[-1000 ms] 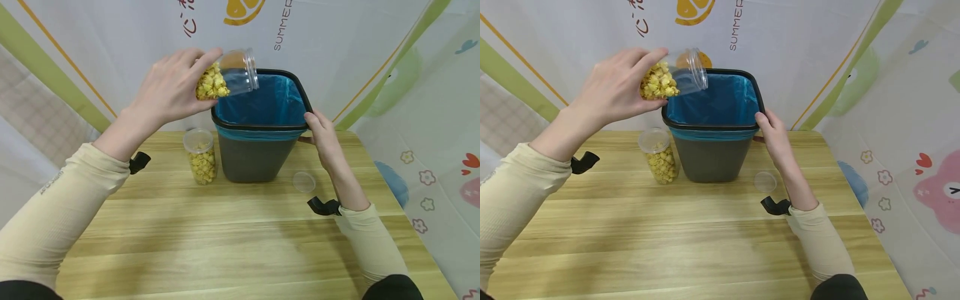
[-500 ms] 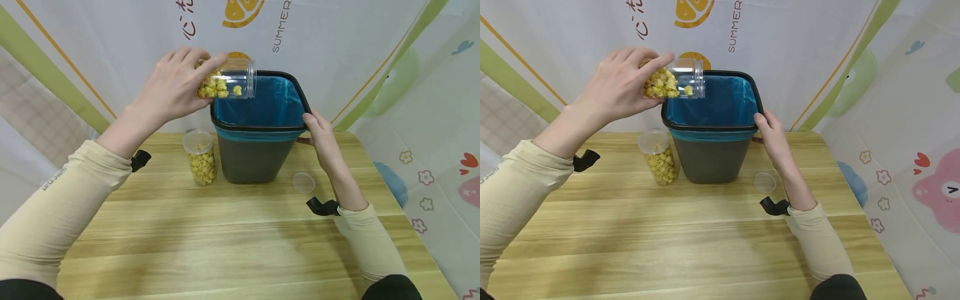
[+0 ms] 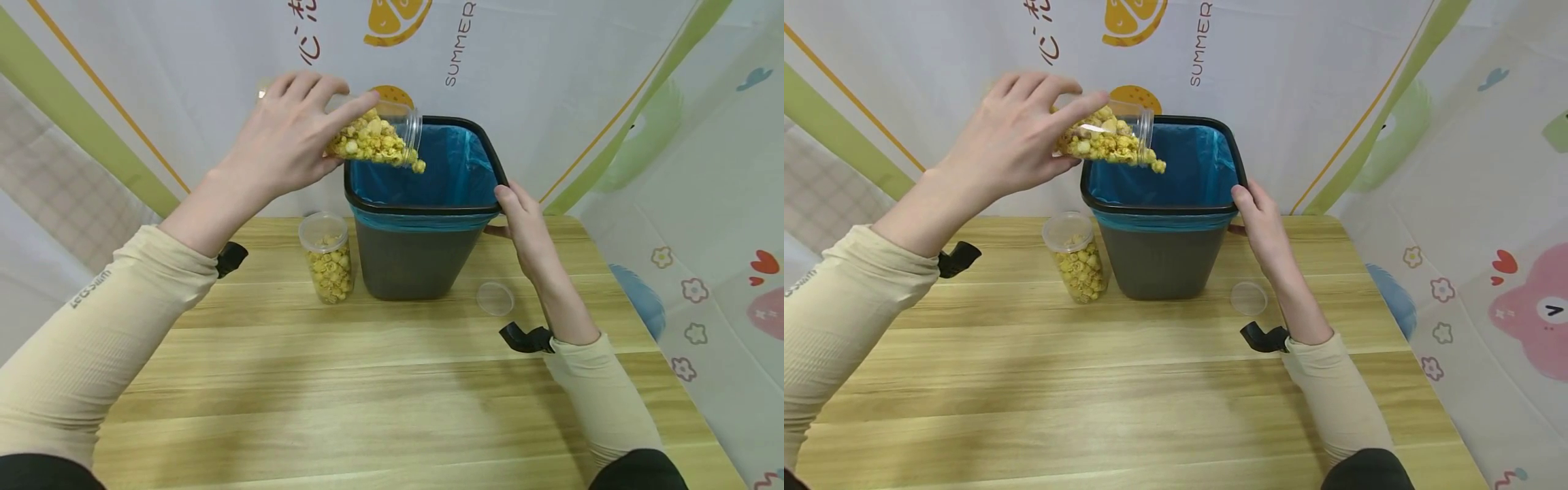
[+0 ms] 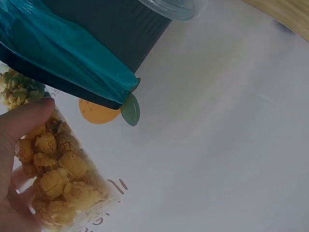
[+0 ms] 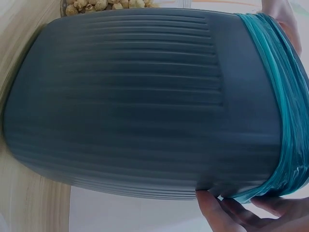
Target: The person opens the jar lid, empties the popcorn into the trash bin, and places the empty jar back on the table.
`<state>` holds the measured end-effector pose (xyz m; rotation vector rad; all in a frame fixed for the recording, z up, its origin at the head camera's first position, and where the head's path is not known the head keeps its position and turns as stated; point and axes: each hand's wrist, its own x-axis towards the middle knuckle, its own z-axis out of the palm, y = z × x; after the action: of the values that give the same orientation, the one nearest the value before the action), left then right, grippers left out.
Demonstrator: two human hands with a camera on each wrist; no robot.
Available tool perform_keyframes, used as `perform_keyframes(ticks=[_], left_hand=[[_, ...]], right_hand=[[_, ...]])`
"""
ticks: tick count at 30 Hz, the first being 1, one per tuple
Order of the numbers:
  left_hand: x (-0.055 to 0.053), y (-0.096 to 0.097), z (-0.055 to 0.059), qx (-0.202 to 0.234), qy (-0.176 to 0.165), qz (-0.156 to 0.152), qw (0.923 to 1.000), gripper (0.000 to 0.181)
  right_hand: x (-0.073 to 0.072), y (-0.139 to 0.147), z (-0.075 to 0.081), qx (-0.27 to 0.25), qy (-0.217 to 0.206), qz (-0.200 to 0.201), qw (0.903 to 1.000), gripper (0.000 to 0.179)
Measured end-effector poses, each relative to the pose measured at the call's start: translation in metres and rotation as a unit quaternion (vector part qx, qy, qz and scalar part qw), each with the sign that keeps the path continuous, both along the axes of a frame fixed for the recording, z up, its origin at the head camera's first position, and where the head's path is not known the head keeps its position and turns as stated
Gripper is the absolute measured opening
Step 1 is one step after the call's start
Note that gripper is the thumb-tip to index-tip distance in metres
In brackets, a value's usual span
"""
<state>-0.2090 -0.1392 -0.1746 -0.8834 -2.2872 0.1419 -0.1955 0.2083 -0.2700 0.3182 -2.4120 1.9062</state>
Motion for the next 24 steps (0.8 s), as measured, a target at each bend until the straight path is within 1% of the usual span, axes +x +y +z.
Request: perform_keyframes(ticks=[9, 13, 18, 24], left_hand=[[-0.0014, -0.002, -0.0012, -0.019, 0.049, -0.017, 0.9985, 0.071], [-0.0018, -0.0013, -0.001, -0.022, 0.07, -0.024, 0.997, 0.065], [-0.0037, 0.0008, -0.0016, -0.029, 0.099, -0.026, 0.9943, 0.056], [-0.005, 0.0019, -0.0025, -0.033, 0.118, -0.025, 0.9922, 0.049]], right_hand=[[0.0013, -0.0001, 0.001, -0.003, -0.003, 0.002, 1.0, 0.055], [0.0016, -0.0001, 0.0011, -0.002, -0.004, 0.002, 1.0, 0.055], [0.0016, -0.0002, 0.0014, -0.002, -0.003, 0.004, 1.0, 0.055], [0.0012, 0.0001, 0.0016, -0.001, -0.003, 0.006, 1.0, 0.055]])
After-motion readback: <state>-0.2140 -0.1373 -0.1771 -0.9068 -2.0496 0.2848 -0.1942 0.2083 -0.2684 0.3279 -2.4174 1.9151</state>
